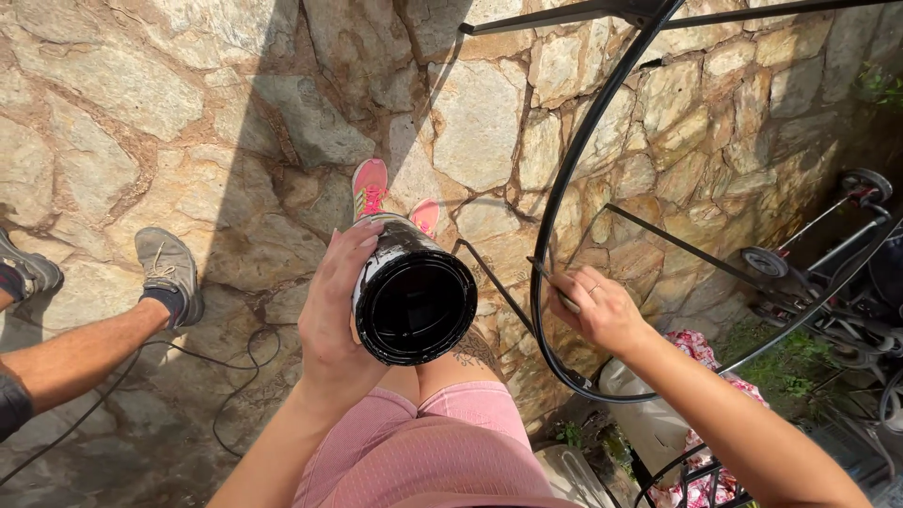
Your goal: Painting a circular metal frame with black paint using a small brush
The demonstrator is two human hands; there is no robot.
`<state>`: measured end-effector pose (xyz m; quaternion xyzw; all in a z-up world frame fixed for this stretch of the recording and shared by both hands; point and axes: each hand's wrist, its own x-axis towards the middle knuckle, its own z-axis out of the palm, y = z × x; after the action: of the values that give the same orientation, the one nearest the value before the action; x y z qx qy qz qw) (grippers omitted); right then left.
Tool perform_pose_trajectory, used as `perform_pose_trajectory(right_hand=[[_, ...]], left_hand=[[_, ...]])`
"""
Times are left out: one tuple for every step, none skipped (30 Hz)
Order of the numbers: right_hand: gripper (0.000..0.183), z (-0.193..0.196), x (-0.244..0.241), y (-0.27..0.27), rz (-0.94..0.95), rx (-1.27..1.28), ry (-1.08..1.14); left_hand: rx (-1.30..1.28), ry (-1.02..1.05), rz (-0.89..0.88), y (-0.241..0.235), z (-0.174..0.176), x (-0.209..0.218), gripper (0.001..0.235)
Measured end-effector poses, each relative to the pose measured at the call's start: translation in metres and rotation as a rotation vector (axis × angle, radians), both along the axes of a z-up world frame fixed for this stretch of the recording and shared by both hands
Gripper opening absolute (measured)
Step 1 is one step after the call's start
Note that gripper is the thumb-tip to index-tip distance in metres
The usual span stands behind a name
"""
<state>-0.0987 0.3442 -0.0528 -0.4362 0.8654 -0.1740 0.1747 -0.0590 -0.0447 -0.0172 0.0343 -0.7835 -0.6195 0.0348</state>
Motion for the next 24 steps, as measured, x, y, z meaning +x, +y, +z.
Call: perform_pose_trajectory(right_hand=[[0.021,0.004,-0.012,-0.003,-0.145,-0.088,-0.015],[0.021,0.002,-0.036,-0.004,-0.149,-0.09,-0.011],[0.01,-0.001,-0.06,-0.005,-0.301,-0.095,0.185],[0.012,-0.005,-0.085,-0.005,-0.45,-0.102,0.382],[0.012,-0.012,-0.105,-0.007,-0.458,-0.105,0.383],[0.013,-0.019,-0.124,-0.009,-0.471,-0.131,0.446],[0.014,-0.026,-0.143,-0.01,-0.483,-0.157,0.508],[0.014,-0.033,-0.142,-0.011,-0.492,-0.159,0.508],[0.011,-0.04,-0.141,-0.01,-0.474,-0.151,0.5],[0.009,-0.047,-0.14,-0.01,-0.456,-0.143,0.491],[0.009,-0.043,-0.124,-0.015,-0.458,-0.143,0.492],[0.006,-0.039,-0.109,-0.021,-0.43,-0.145,0.426],[0.004,-0.035,-0.094,-0.027,-0.4,-0.15,0.364],[0.004,-0.04,-0.067,-0.022,-0.4,-0.151,0.369],[0.007,-0.045,-0.041,-0.018,-0.349,-0.14,0.305],[0.013,-0.05,-0.016,-0.013,-0.298,-0.129,0.241],[0.013,-0.041,0.006,-0.011,-0.296,-0.133,0.251],[0.014,-0.033,0.028,-0.01,-0.264,-0.136,0.194],[0.015,-0.024,0.051,-0.008,-0.232,-0.138,0.136],[0.015,-0.018,0.062,-0.002,-0.231,-0.142,0.145],[0.011,-0.011,0.073,0.003,-0.249,-0.135,0.102],[0.007,-0.005,0.084,0.009,-0.267,-0.128,0.058],[0.007,-0.012,0.073,0.015,-0.272,-0.13,0.065],[0.005,-0.019,0.063,0.021,-0.374,-0.18,0.12]], left_hand=[[0.005,0.0,0.001,0.002,0.001,0.001,0.053],[0.003,0.004,-0.004,0.004,0.002,0.004,0.053],[-0.009,0.001,0.004,0.007,0.003,0.006,0.054],[-0.021,-0.002,0.013,0.009,0.003,0.008,0.055],[-0.026,0.0,0.005,0.012,0.006,0.009,0.055],[-0.039,0.005,0.015,0.014,0.009,0.01,0.054],[-0.051,0.01,0.024,0.017,0.012,0.011,0.053],[-0.056,0.011,0.016,0.018,0.013,0.013,0.053],[-0.02,0.021,0.017,0.02,0.014,0.014,0.055],[0.016,0.031,0.019,0.022,0.015,0.016,0.057],[0.015,0.031,0.017,0.024,0.015,0.02,0.057],[-0.012,0.019,0.013,0.026,0.015,0.024,0.059],[-0.04,0.01,0.009,0.029,0.014,0.027,0.06],[-0.041,0.015,0.008,0.031,0.015,0.031,0.06],[-0.06,0.019,0.002,0.034,0.015,0.034,0.061],[-0.08,0.024,-0.005,0.037,0.016,0.037,0.061],[-0.082,0.034,-0.003,0.04,0.016,0.039,0.061],[-0.07,0.045,0.008,0.044,0.016,0.042,0.062],[-0.057,0.056,0.018,0.047,0.016,0.045,0.062],[-0.059,0.066,0.019,0.05,0.016,0.049,0.062],[-0.046,0.06,0.019,0.052,0.017,0.052,0.063],[-0.032,0.054,0.018,0.055,0.017,0.055,0.063],[-0.033,0.061,0.013,0.058,0.017,0.058,0.063],[-0.023,0.05,0.018,0.061,0.017,0.062,0.066]])
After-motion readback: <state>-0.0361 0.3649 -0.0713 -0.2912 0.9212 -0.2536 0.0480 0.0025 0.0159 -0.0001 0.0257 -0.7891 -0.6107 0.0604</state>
